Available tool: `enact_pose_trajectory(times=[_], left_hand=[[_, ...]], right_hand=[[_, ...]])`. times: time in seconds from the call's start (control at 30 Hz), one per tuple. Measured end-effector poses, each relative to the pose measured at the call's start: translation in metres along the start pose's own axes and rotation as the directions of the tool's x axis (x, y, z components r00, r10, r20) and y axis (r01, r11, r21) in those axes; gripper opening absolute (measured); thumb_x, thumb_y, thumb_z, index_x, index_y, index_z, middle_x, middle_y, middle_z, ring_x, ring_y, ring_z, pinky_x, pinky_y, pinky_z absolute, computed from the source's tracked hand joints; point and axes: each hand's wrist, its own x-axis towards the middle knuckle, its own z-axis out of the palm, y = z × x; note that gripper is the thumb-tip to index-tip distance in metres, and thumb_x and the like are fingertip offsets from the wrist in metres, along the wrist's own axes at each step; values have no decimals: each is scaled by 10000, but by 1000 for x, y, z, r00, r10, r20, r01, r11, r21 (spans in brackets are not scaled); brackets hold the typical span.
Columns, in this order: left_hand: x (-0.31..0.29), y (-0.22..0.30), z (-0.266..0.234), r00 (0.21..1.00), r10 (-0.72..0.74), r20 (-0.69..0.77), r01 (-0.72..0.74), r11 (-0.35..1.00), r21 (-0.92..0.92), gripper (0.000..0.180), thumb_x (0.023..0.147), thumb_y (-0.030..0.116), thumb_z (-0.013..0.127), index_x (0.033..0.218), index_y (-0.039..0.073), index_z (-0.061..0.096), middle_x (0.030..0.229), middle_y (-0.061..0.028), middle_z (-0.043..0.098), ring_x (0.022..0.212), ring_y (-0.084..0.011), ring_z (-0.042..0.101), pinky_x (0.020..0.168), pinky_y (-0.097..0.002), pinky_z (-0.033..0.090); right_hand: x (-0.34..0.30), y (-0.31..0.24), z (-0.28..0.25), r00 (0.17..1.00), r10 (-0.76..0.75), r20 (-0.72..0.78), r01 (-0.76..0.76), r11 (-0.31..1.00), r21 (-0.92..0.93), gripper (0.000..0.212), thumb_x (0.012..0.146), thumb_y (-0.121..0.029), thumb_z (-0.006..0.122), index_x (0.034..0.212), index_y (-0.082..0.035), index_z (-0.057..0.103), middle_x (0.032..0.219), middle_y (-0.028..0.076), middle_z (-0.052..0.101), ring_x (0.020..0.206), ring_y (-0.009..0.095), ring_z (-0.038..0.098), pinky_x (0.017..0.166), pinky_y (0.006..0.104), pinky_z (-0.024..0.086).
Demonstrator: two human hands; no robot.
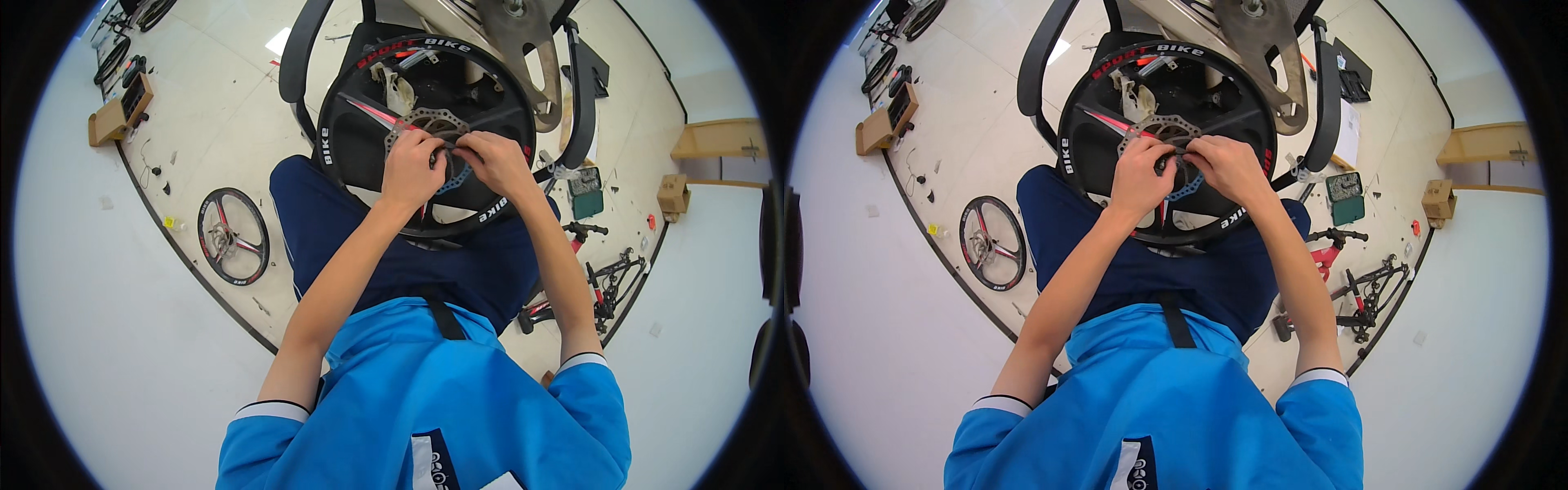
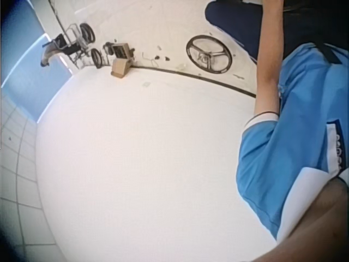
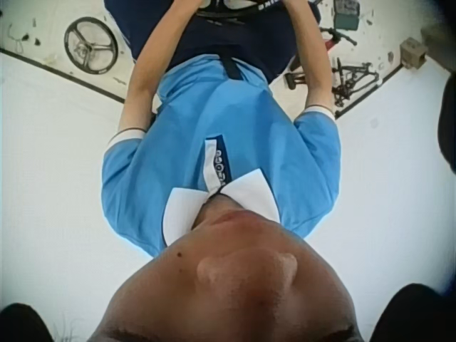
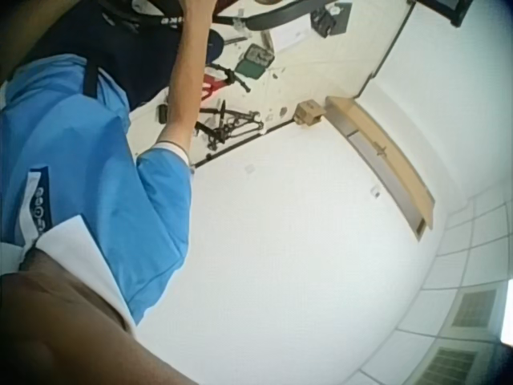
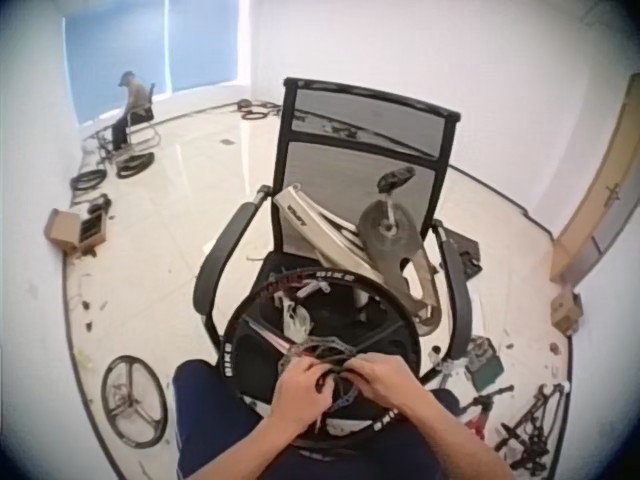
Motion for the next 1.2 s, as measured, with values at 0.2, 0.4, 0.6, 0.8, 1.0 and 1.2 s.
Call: enact_pose_trajectory(times=[0.2,0.4,0.6,0.8,1.0,1.2], left_hand=[[-7,-1,9,997,36,-74,-36,999,1,150,816,36,747,963,7,754,950,-126,696,927,-323,674,829,-405,559],[-5,-7,12,992,58,-111,-58,998,0,142,806,31,750,946,8,741,943,-131,692,905,-324,673,802,-402,562],[-3,-7,13,994,73,-87,-72,997,8,122,754,19,755,863,-1,704,885,-126,665,854,-321,656,764,-404,552],[0,-4,18,989,74,-131,-73,997,13,89,749,17,755,788,-8,680,831,-127,645,821,-322,639,741,-405,540],[4,-2,23,988,64,-144,-59,997,39,78,743,21,728,764,15,653,819,-107,620,810,-323,614,721,-418,530],[5,-4,23,990,47,-137,-37,997,72,64,752,22,715,761,22,651,813,-109,618,815,-329,613,724,-426,524]], right_hand=[[1,1,-3,999,-25,-22,24,1000,-17,133,890,-159,742,945,-48,693,876,99,704,856,302,694,722,410,554],[5,3,0,998,-55,-29,54,998,-39,139,864,-159,759,936,-56,700,852,82,695,829,293,683,720,407,550],[22,-2,-20,972,-171,160,197,966,-167,177,805,-162,803,923,-52,730,835,50,678,876,260,652,791,382,516],[42,23,-44,986,-93,137,107,989,-101,211,778,-205,843,921,-70,767,891,39,704,885,260,639,817,386,500],[59,38,-41,986,-47,159,48,999,-1,321,763,-246,870,979,-31,769,1028,86,711,1006,312,659,897,408,534],[68,36,-48,986,-27,165,53,986,-159,398,743,-319,887,972,-17,765,1029,98,707,1005,324,674,880,408,550]])
